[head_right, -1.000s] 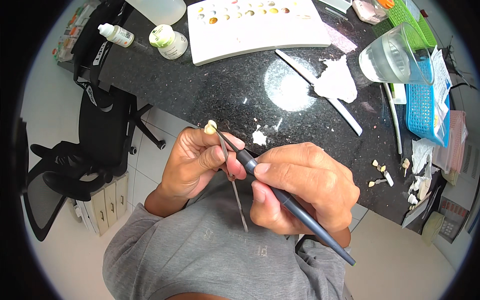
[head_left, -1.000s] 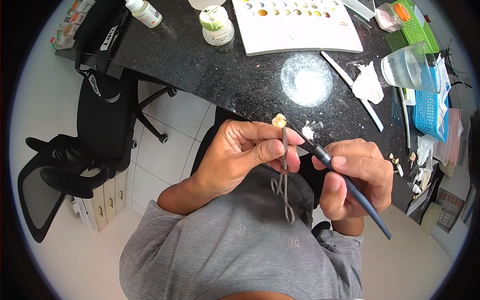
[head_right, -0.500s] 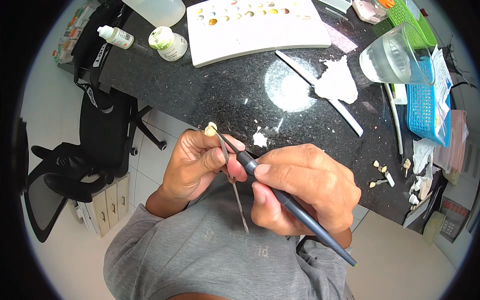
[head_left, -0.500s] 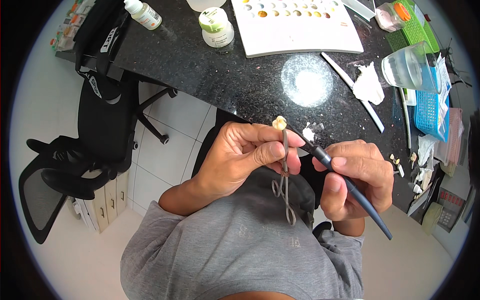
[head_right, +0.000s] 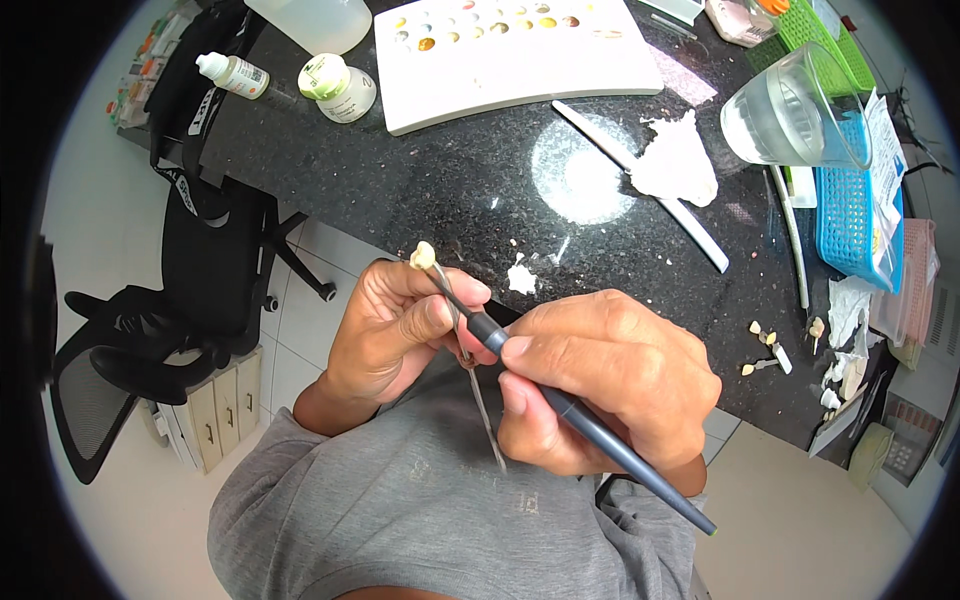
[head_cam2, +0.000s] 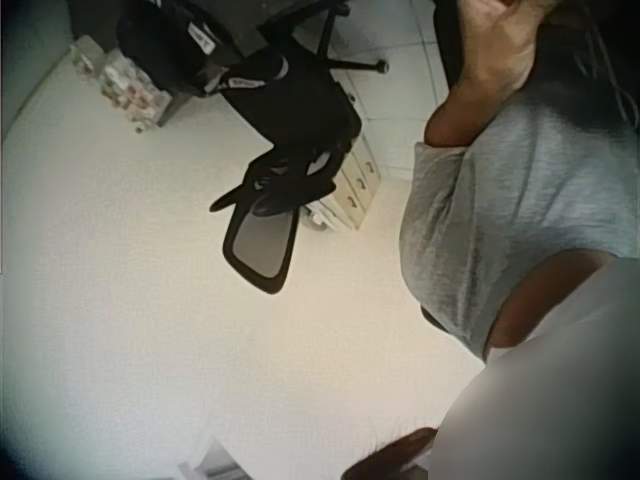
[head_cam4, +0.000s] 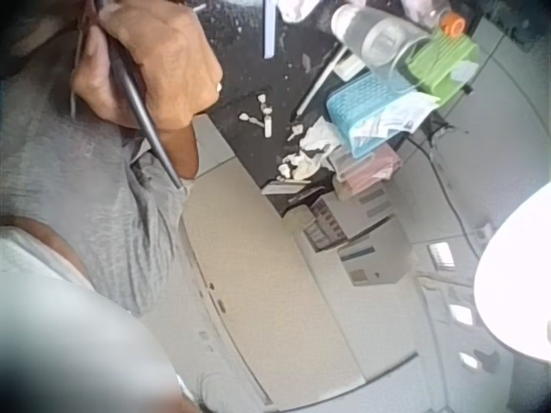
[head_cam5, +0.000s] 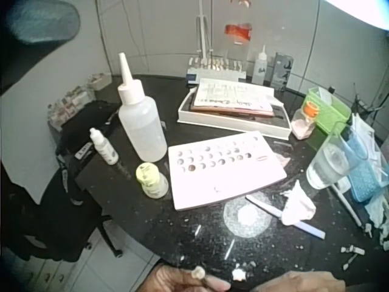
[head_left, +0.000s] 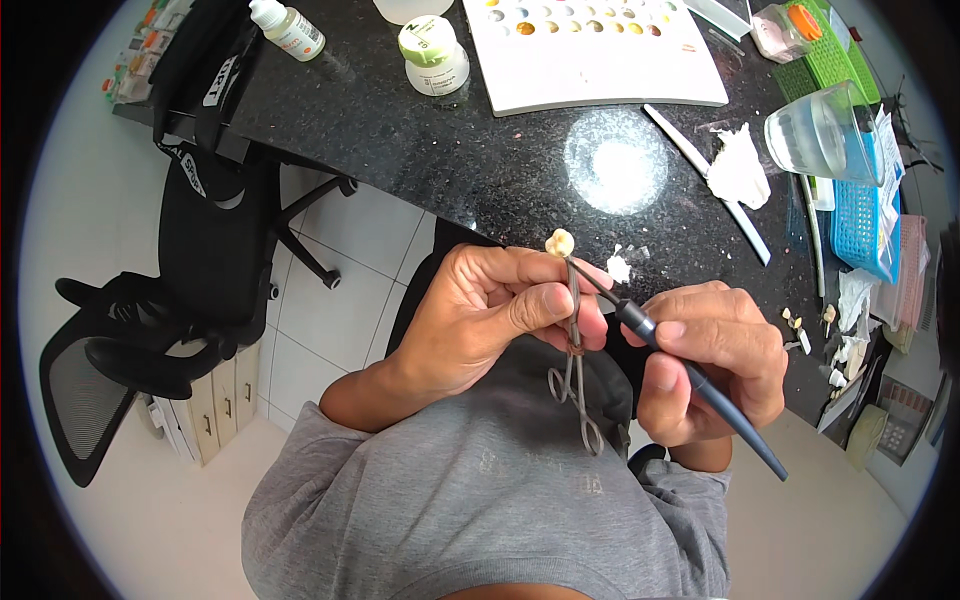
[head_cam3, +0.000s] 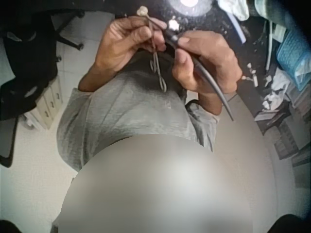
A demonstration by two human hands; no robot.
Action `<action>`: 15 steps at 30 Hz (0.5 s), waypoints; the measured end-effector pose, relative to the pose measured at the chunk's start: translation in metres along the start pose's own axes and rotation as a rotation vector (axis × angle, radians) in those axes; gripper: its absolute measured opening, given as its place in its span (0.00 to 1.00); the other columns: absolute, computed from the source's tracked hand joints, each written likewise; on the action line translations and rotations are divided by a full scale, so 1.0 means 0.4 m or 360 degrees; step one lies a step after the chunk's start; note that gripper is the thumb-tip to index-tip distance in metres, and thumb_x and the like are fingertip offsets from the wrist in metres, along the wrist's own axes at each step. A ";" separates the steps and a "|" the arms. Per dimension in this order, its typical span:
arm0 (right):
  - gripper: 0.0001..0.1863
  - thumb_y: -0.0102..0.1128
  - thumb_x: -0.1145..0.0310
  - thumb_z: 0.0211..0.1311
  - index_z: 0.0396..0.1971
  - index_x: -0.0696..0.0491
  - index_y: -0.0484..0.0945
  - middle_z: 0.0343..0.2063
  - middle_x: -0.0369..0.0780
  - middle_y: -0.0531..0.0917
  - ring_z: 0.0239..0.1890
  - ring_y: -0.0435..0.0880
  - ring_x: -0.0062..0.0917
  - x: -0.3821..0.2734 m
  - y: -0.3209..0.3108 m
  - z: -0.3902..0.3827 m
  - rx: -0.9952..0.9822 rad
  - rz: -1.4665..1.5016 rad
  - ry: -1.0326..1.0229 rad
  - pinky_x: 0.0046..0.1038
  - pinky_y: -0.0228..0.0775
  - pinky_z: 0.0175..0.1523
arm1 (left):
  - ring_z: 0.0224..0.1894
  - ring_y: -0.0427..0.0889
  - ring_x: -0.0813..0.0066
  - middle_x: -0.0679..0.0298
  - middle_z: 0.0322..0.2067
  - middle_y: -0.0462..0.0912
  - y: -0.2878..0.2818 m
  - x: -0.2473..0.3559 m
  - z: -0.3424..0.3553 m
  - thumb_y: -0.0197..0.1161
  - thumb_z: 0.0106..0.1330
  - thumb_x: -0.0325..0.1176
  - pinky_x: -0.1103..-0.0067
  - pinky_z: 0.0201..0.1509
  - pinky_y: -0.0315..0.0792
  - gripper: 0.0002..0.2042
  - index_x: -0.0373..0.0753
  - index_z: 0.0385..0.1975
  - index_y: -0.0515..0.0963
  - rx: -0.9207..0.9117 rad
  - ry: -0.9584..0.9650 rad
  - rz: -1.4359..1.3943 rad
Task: Applying stain and glaze to dental crowns and prosthetic components on a laboratory bench.
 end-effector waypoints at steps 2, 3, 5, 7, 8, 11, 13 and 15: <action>0.11 0.64 0.83 0.42 0.29 0.63 0.75 0.20 0.46 0.81 0.19 0.82 0.27 -0.002 0.002 0.002 -0.0018 -0.0014 -0.0015 0.22 0.76 0.22 | 0.35 0.84 0.75 0.58 0.31 0.83 -0.001 0.000 -0.001 0.58 0.67 0.34 0.83 0.38 0.79 0.12 0.32 0.44 0.78 0.0007 0.0005 -0.0004; 0.11 0.64 0.83 0.42 0.29 0.63 0.75 0.20 0.46 0.81 0.19 0.82 0.27 -0.002 0.003 0.003 -0.0019 -0.0013 -0.0015 0.22 0.76 0.22 | 0.35 0.84 0.75 0.58 0.31 0.84 -0.001 -0.001 -0.001 0.58 0.68 0.34 0.83 0.38 0.78 0.12 0.32 0.44 0.78 0.0014 0.0002 0.0001; 0.11 0.64 0.83 0.43 0.30 0.64 0.75 0.20 0.46 0.81 0.19 0.82 0.27 -0.001 0.004 0.005 -0.0038 0.0022 -0.0011 0.22 0.76 0.22 | 0.35 0.84 0.75 0.58 0.31 0.84 0.000 -0.001 -0.001 0.58 0.68 0.34 0.83 0.38 0.78 0.12 0.32 0.44 0.79 0.0008 0.0014 0.0010; 0.11 0.64 0.83 0.43 0.30 0.63 0.75 0.20 0.46 0.81 0.19 0.82 0.28 -0.001 0.002 0.004 -0.0031 -0.0006 -0.0004 0.22 0.75 0.22 | 0.35 0.84 0.75 0.59 0.31 0.84 0.001 -0.001 0.000 0.58 0.68 0.34 0.83 0.38 0.78 0.12 0.33 0.44 0.79 0.0000 0.0027 0.0018; 0.11 0.64 0.83 0.43 0.30 0.63 0.75 0.20 0.46 0.81 0.19 0.82 0.28 -0.001 0.000 0.002 -0.0009 -0.0027 0.0014 0.22 0.75 0.22 | 0.35 0.84 0.75 0.59 0.31 0.84 0.000 -0.001 0.000 0.58 0.68 0.35 0.83 0.38 0.78 0.12 0.33 0.44 0.79 0.0010 0.0023 0.0015; 0.11 0.64 0.82 0.43 0.30 0.63 0.76 0.21 0.45 0.81 0.21 0.83 0.28 0.000 -0.002 -0.006 -0.0034 0.0061 0.0032 0.23 0.76 0.23 | 0.34 0.84 0.72 0.56 0.30 0.83 -0.001 -0.003 0.002 0.58 0.67 0.34 0.81 0.36 0.79 0.12 0.31 0.43 0.78 0.0048 0.0051 0.0047; 0.11 0.65 0.81 0.46 0.31 0.62 0.76 0.22 0.44 0.81 0.22 0.82 0.27 -0.004 -0.012 -0.006 -0.0021 0.0145 0.0059 0.22 0.75 0.24 | 0.33 0.85 0.68 0.53 0.29 0.83 -0.004 -0.002 0.001 0.58 0.67 0.33 0.78 0.34 0.81 0.12 0.30 0.43 0.78 0.0075 0.0085 0.0078; 0.11 0.64 0.77 0.52 0.36 0.62 0.76 0.24 0.43 0.80 0.22 0.80 0.24 -0.018 -0.037 0.006 0.0006 0.0059 0.0038 0.19 0.71 0.23 | 0.34 0.85 0.67 0.54 0.29 0.82 -0.006 -0.005 -0.001 0.58 0.67 0.32 0.78 0.34 0.81 0.12 0.30 0.43 0.78 0.0064 0.0057 0.0061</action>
Point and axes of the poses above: each hand's wrist, its own z-axis towards the middle knuckle, its own y-axis out of the palm, x = y × z, the point moved 5 cm from there along z, towards the middle knuckle
